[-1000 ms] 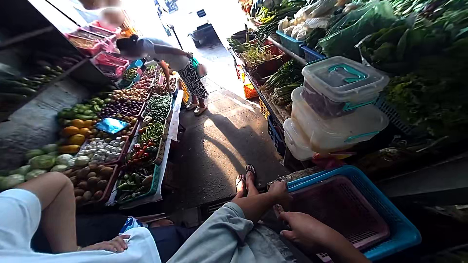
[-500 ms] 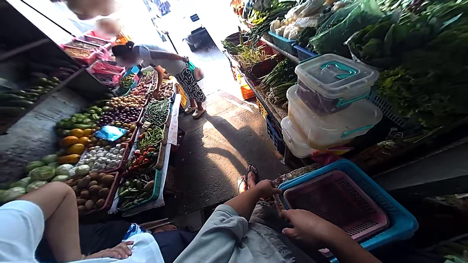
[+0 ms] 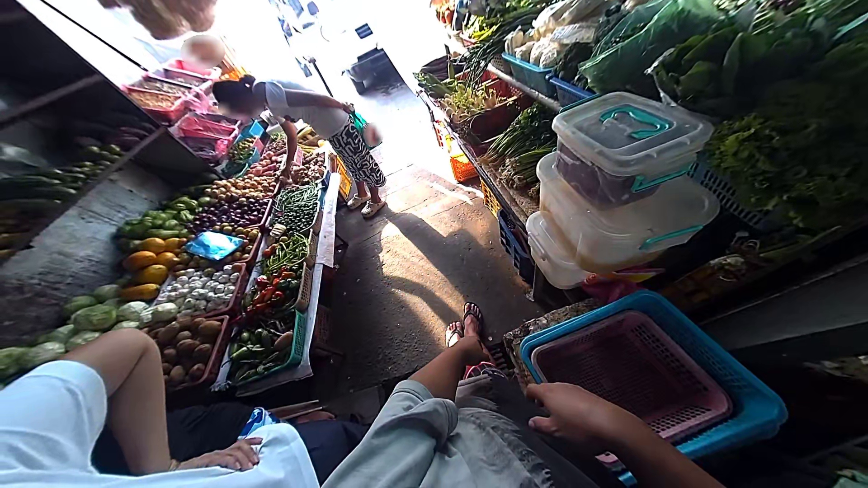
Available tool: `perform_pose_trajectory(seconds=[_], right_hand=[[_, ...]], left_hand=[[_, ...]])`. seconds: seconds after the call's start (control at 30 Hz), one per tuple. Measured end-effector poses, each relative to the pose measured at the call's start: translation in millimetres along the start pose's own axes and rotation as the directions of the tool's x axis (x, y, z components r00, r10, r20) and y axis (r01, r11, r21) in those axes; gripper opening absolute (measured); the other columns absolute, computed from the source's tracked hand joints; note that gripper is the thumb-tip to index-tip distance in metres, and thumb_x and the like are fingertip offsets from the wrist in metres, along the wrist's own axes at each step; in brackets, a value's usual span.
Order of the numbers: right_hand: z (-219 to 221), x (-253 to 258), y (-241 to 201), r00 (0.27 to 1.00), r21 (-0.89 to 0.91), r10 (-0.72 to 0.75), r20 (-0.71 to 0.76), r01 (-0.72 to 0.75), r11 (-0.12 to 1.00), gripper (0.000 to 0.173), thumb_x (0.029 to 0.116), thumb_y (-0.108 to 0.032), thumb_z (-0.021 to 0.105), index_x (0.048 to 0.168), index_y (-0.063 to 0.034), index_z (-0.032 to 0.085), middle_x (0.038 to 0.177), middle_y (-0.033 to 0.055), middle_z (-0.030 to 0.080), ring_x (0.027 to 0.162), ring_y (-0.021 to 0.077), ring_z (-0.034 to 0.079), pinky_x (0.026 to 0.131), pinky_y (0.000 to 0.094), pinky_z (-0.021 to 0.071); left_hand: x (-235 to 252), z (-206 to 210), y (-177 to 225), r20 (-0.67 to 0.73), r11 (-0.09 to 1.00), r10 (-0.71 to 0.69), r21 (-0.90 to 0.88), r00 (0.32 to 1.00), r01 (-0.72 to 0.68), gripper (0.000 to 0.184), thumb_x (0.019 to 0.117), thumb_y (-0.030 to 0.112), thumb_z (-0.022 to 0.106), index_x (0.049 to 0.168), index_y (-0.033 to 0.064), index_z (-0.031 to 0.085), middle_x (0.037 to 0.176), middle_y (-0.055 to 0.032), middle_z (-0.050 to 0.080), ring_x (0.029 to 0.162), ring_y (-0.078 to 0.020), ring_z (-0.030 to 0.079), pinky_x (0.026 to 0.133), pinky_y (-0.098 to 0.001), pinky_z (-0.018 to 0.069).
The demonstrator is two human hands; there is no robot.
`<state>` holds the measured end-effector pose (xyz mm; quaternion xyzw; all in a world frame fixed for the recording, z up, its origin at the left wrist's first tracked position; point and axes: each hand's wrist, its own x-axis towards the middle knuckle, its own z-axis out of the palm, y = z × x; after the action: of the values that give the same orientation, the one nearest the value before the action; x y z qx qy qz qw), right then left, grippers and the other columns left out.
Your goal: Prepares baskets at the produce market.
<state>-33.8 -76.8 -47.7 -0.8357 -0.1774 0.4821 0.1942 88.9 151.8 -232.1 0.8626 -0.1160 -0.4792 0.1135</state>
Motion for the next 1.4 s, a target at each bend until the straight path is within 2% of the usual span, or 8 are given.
perform_pose_trajectory(seconds=[0.47,0.63,0.73,0.87,1.07,1.2,1.3,1.4], right_hand=[[0.2,0.7,-0.2,1.000,-0.011,0.008,0.000,-0.008,1.000,0.055,0.1005,-0.052,0.058,0.139,-0.0122,0.058,0.129,0.0133,0.068,0.126,0.0313,0.063,0.107,0.0568,0.0482],[-0.8,-2.1,-1.1,1.000,0.003,-0.008,-0.007,0.008,1.000,0.057,0.1014,-0.051,0.058,0.141,-0.0101,0.058,0.132,0.0152,0.067,0.127,0.0331,0.062,0.108,0.0580,0.0470],[1.1,-0.3,0.6,1.000,-0.002,-0.007,-0.010,0.007,1.000,0.057,0.1011,-0.051,0.058,0.141,-0.0107,0.057,0.132,0.0149,0.067,0.127,0.0328,0.062,0.108,0.0577,0.0470],[1.9,0.0,-0.3,1.000,0.002,0.003,-0.010,-0.003,1.000,0.056,0.1009,-0.052,0.057,0.140,-0.0113,0.058,0.131,0.0141,0.067,0.126,0.0322,0.062,0.107,0.0577,0.0479],[-1.7,-3.4,-2.5,1.000,0.003,0.000,-0.005,0.000,1.000,0.056,0.1013,-0.051,0.057,0.140,-0.0100,0.058,0.130,0.0149,0.067,0.126,0.0326,0.063,0.107,0.0573,0.0475],[-1.8,-4.0,-3.2,1.000,0.001,0.008,0.007,-0.008,1.000,0.056,0.1014,-0.051,0.057,0.141,-0.0112,0.057,0.131,0.0141,0.067,0.127,0.0318,0.062,0.108,0.0565,0.0471],[-3.6,-6.0,-5.3,1.000,0.003,0.010,0.010,-0.010,1.000,0.056,0.1021,-0.050,0.056,0.142,-0.0105,0.057,0.132,0.0147,0.067,0.127,0.0317,0.062,0.108,0.0565,0.0468],[-3.1,-5.3,-4.5,1.000,-0.002,0.008,0.006,-0.008,1.000,0.056,0.1020,-0.050,0.056,0.141,-0.0106,0.057,0.131,0.0145,0.067,0.127,0.0318,0.062,0.108,0.0563,0.0470]], left_hand=[[4.8,-3.6,2.2,0.013,0.997,0.039,0.072,0.999,-0.040,0.053,0.0980,0.049,0.060,0.115,0.0004,0.071,0.125,-0.0248,0.067,0.120,-0.0405,0.063,0.102,-0.0645,0.0470],[-33.3,-14.6,38.1,-0.003,0.994,-0.081,0.068,0.997,0.081,0.039,0.1078,0.028,0.051,0.130,-0.0015,0.064,0.139,-0.0228,0.060,0.133,-0.0371,0.055,0.114,-0.0581,0.0368],[18.5,1.9,-17.7,-0.027,0.979,0.191,0.078,0.981,-0.189,0.047,0.1007,0.043,0.056,0.112,0.0004,0.072,0.115,-0.0242,0.071,0.110,-0.0394,0.068,0.095,-0.0631,0.0511],[10.6,2.7,-3.1,-0.018,0.999,0.038,0.024,0.999,-0.038,0.049,0.0968,0.048,0.063,0.114,0.0025,0.072,0.119,-0.0223,0.069,0.115,-0.0385,0.065,0.100,-0.0642,0.0484],[-24.0,-14.2,25.2,0.038,0.997,0.027,0.068,0.999,-0.030,0.042,0.1058,0.035,0.052,0.120,-0.0019,0.068,0.127,-0.0250,0.066,0.124,-0.0387,0.060,0.107,-0.0603,0.0420],[-10.9,-6.9,11.9,0.002,0.994,0.080,0.077,0.997,-0.079,0.048,0.1010,0.042,0.058,0.115,-0.0023,0.070,0.121,-0.0255,0.068,0.118,-0.0398,0.064,0.101,-0.0621,0.0479],[-48.0,-27.8,37.4,0.075,0.998,0.047,0.036,0.996,-0.050,0.044,0.1057,0.031,0.055,0.124,-0.0083,0.065,0.133,-0.0302,0.061,0.129,-0.0420,0.057,0.111,-0.0594,0.0389],[-40.3,-24.4,32.1,0.058,0.997,0.044,0.053,0.997,-0.047,0.048,0.1039,0.037,0.056,0.124,-0.0052,0.066,0.130,-0.0281,0.064,0.127,-0.0406,0.059,0.110,-0.0599,0.0422]])
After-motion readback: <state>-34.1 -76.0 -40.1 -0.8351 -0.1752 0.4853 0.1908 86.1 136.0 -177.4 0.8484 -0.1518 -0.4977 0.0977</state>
